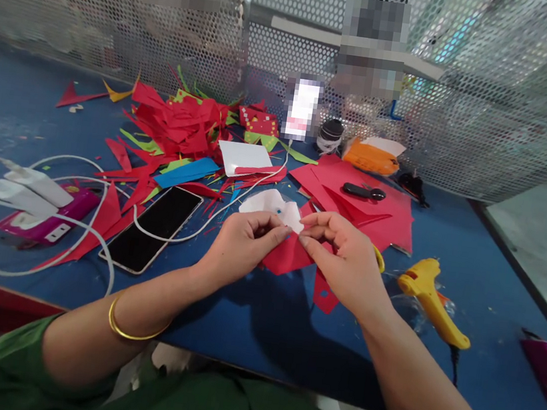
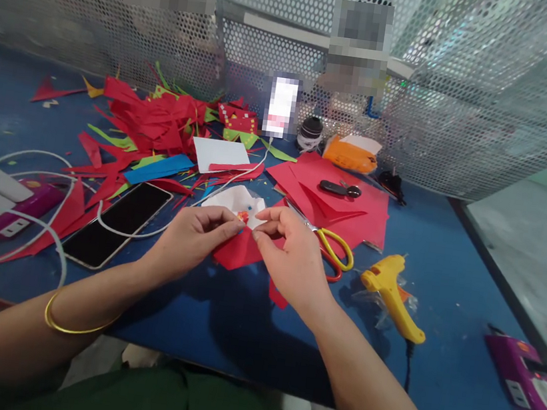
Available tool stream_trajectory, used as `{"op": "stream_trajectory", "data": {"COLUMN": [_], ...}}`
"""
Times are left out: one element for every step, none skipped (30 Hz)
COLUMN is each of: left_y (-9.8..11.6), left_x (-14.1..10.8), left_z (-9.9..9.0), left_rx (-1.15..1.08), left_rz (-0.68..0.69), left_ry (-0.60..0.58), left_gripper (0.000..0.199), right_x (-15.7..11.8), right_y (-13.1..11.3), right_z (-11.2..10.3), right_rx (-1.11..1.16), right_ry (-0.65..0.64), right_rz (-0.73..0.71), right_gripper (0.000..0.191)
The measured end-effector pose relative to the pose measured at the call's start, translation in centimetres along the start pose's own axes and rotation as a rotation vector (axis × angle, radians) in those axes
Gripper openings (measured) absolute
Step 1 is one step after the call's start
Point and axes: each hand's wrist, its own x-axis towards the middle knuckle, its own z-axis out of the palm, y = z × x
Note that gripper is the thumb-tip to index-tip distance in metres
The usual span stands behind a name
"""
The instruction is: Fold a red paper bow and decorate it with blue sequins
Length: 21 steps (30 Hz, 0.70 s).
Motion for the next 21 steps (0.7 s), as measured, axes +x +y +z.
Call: {"op": "stream_trajectory", "data": {"left_y": [-0.01, -0.02, -0.02, -0.01, 0.01, 0.04, 0.07, 0.11, 0.15, 0.19, 0.21, 0.22, 0.2, 0.16, 0.11, 0.05, -0.01, -0.05, -0.07, -0.07, -0.05], "left_x": [0.0, -0.01, -0.03, -0.04, -0.04, -0.03, -0.01, 0.0, 0.02, 0.03, 0.02, 0.01, -0.01, -0.04, -0.06, -0.06, -0.06, -0.03, 0.0, 0.03, 0.07], "left_z": [0.03, 0.05, 0.06, 0.07, 0.06, 0.04, 0.03, 0.01, -0.01, -0.02, -0.03, -0.03, -0.03, -0.02, -0.02, -0.01, 0.0, 0.01, 0.03, 0.05, 0.07], "left_rx": [-0.001, -0.01, -0.025, -0.039, -0.046, -0.043, -0.03, -0.012, 0.007, 0.021, 0.028, 0.028, 0.024, 0.014, -0.002, -0.025, -0.05, -0.071, -0.082, -0.081, -0.069], "left_rz": [0.003, -0.002, -0.013, -0.024, -0.031, -0.034, -0.029, -0.02, -0.006, 0.007, 0.018, 0.027, 0.029, 0.025, 0.013, -0.005, -0.023, -0.036, -0.042, -0.042, -0.035], "left_ry": [0.003, 0.005, 0.001, -0.001, -0.003, -0.005, -0.004, -0.001, 0.007, 0.017, 0.026, 0.037, 0.046, 0.052, 0.057, 0.058, 0.055, 0.051, 0.046, 0.041, 0.035], "left_gripper": [0.023, 0.026, 0.03, 0.034, 0.036, 0.035, 0.033, 0.029, 0.025, 0.023, 0.023, 0.022, 0.023, 0.025, 0.029, 0.034, 0.039, 0.042, 0.041, 0.036, 0.031], "right_x": [-0.01, -0.02, -0.02, -0.03, -0.03, -0.03, -0.04, -0.04, -0.04, -0.05, -0.04, -0.04, -0.03, -0.02, -0.01, -0.01, -0.01, -0.02, -0.03, -0.05, -0.08], "right_y": [0.0, 0.0, 0.01, 0.01, -0.01, -0.03, -0.06, -0.11, -0.15, -0.2, -0.24, -0.28, -0.3, -0.31, -0.32, -0.31, -0.31, -0.3, -0.29, -0.28, -0.27], "right_z": [0.0, 0.0, -0.01, -0.02, -0.02, -0.03, -0.03, -0.03, -0.03, -0.03, -0.04, -0.04, -0.06, -0.07, -0.08, -0.09, -0.1, -0.1, -0.09, -0.08, -0.07], "right_rx": [0.001, 0.001, -0.002, -0.006, -0.01, -0.014, -0.017, -0.017, -0.017, -0.018, -0.021, -0.027, -0.034, -0.041, -0.048, -0.052, -0.052, -0.05, -0.048, -0.048, -0.049], "right_ry": [0.001, 0.003, 0.007, 0.011, 0.013, 0.012, 0.009, 0.005, 0.002, -0.001, -0.001, -0.001, 0.001, 0.002, 0.005, 0.008, 0.012, 0.016, 0.019, 0.019, 0.017], "right_rz": [0.001, 0.002, 0.001, 0.0, 0.0, 0.001, 0.002, 0.003, 0.005, 0.006, 0.004, 0.002, -0.002, -0.005, -0.008, -0.011, -0.014, -0.016, -0.019, -0.021, -0.022], "right_gripper": [0.019, 0.019, 0.019, 0.019, 0.019, 0.019, 0.019, 0.019, 0.019, 0.019, 0.019, 0.019, 0.018, 0.018, 0.018, 0.017, 0.017, 0.017, 0.017, 0.017, 0.017]}}
